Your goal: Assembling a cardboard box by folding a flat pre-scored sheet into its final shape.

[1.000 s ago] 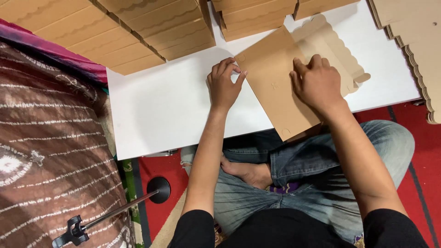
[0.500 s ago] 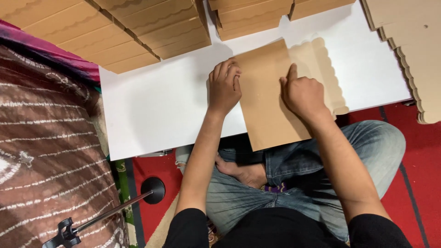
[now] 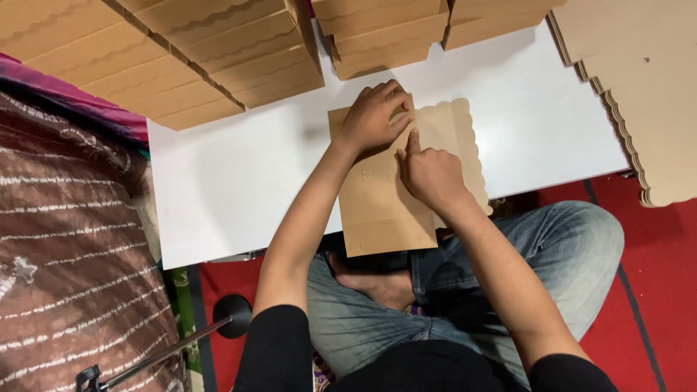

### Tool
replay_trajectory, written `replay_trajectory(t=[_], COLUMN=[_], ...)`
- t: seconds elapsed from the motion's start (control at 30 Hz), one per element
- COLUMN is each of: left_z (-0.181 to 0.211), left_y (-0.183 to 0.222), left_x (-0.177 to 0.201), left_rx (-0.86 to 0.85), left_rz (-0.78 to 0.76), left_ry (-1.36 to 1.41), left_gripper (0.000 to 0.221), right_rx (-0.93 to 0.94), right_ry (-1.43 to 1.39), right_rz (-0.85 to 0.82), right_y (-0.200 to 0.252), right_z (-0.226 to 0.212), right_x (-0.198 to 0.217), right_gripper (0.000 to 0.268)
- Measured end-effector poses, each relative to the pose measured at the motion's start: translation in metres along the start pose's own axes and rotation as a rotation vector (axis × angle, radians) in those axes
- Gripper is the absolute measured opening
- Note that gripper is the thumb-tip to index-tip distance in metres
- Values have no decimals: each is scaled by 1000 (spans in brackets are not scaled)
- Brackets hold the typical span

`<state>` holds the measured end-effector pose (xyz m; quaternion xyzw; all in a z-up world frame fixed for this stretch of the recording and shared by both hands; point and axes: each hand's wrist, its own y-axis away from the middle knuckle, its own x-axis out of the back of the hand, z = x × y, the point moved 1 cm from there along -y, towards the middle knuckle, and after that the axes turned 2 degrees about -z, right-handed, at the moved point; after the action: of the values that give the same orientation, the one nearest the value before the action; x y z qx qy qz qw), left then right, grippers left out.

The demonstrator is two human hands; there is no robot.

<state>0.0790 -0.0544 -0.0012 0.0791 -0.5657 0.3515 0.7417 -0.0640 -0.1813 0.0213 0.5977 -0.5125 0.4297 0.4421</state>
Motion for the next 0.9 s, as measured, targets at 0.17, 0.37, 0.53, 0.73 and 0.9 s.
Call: replay_trajectory(t=[0.17, 0.37, 0.53, 0.73, 0.9], left_z=[-13, -8, -19, -21, -23], left_y=[-11, -11, -12, -8, -9], left_x=[-8, 1, -6, -7, -9], left_rx=[-108, -104, -73, -70, -42], left_rz=[-37, -32, -54, 59, 39], left_ry=[43, 112, 168, 212, 256], left_gripper=[27, 33, 32, 36, 33], right_rx=[53, 88, 60, 53, 92], right_ry=[89, 179, 161, 216, 267], right_rz=[173, 483, 506, 506, 481], right_y=[1, 0, -1, -5, -3], right_z=[9, 12, 8, 13, 15], right_x=[-9, -21, -13, -23, -23], right_gripper=[51, 35, 37, 35, 34])
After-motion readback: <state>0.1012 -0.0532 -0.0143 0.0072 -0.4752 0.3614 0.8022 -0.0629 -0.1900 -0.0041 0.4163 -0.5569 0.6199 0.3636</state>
